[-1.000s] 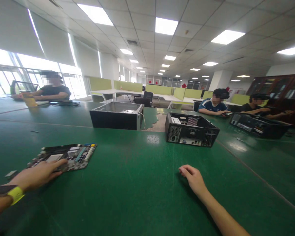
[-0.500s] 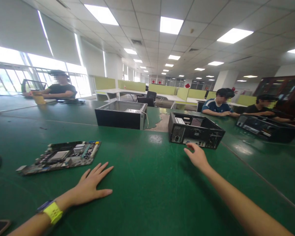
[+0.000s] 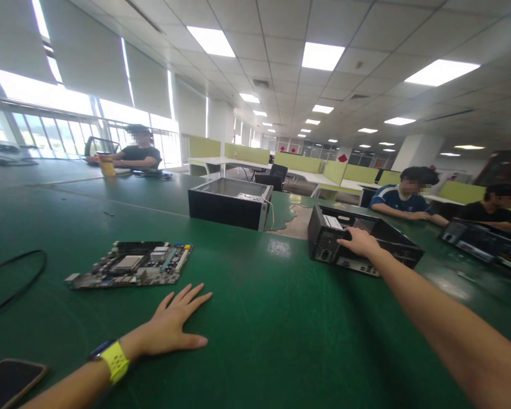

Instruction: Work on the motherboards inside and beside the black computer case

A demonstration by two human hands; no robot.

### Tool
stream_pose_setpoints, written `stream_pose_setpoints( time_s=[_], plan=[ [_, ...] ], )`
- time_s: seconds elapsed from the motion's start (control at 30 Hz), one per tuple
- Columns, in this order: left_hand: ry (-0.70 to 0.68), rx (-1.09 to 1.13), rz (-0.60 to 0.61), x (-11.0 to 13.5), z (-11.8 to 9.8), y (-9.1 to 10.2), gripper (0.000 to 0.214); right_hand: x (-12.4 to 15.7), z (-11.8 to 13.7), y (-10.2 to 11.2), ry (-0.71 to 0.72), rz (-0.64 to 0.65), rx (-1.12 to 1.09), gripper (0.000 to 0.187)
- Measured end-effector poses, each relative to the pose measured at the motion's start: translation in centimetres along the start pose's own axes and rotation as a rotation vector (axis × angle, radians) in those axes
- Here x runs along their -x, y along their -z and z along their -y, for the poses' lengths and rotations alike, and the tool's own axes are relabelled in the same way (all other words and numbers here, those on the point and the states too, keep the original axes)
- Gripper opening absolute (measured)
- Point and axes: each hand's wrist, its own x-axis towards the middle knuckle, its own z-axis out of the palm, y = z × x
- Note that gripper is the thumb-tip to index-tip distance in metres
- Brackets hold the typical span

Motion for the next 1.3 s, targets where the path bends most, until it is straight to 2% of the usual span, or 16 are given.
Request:
stream_pose_setpoints(
  time_s=[0.2,0.4,0.6,0.7,0.77,0.83,0.97,1.03,1.1,1.17,1.23,1.3],
  plan=[
    [0.036,0.015,0.037,0.4,-0.9,0.8,0.097,-1.0,-0.9,-0.1,-0.029,0.037,0.035,0.058],
    [0.01,0.047,0.0,0.3,-0.6,0.5,0.094,-1.0,-0.5,0.6,0.009,0.031,0.07,0.054],
    [-0.021,0.081,0.022,0.2,0.5,0.5,0.092,2.0,0.7,1.8,0.068,0.003,0.09,0.051],
    [0.007,0.126,-0.005,-0.4,-0.1,0.6,0.081,4.6,1.7,3.0,0.122,-0.028,0.103,0.051],
    [0.0,0.164,-0.077,-1.5,-1.9,0.7,0.075,6.7,2.6,4.2,0.221,-0.044,0.117,0.048],
    [-0.079,0.191,-0.194,-3.1,-5.1,1.2,0.069,8.8,3.7,5.7,0.373,-0.034,0.137,0.045],
    [-0.378,0.254,-0.435,-6.9,-14.2,4.6,0.049,13.2,6.5,9.1,0.71,0.098,0.158,0.045],
    [-0.581,0.267,-0.472,-8.3,-18.7,6.9,0.041,15.7,8.2,10.7,0.843,0.183,0.121,0.043],
    [-0.773,0.222,-0.416,-8.9,-22.0,8.8,0.037,18.4,9.9,12.1,0.937,0.256,0.063,0.041],
    [-0.903,0.107,-0.245,-8.3,-23.9,9.6,0.032,21.1,11.5,13.1,1.013,0.32,-0.008,0.037],
    [-0.929,-0.039,-0.063,-6.9,-24.4,9.5,0.024,23.4,12.8,13.9,1.048,0.389,-0.096,0.033],
    [-0.905,-0.145,0.012,-4.8,-23.9,8.9,0.018,25.0,13.7,14.4,1.055,0.475,-0.211,0.032]
  ],
)
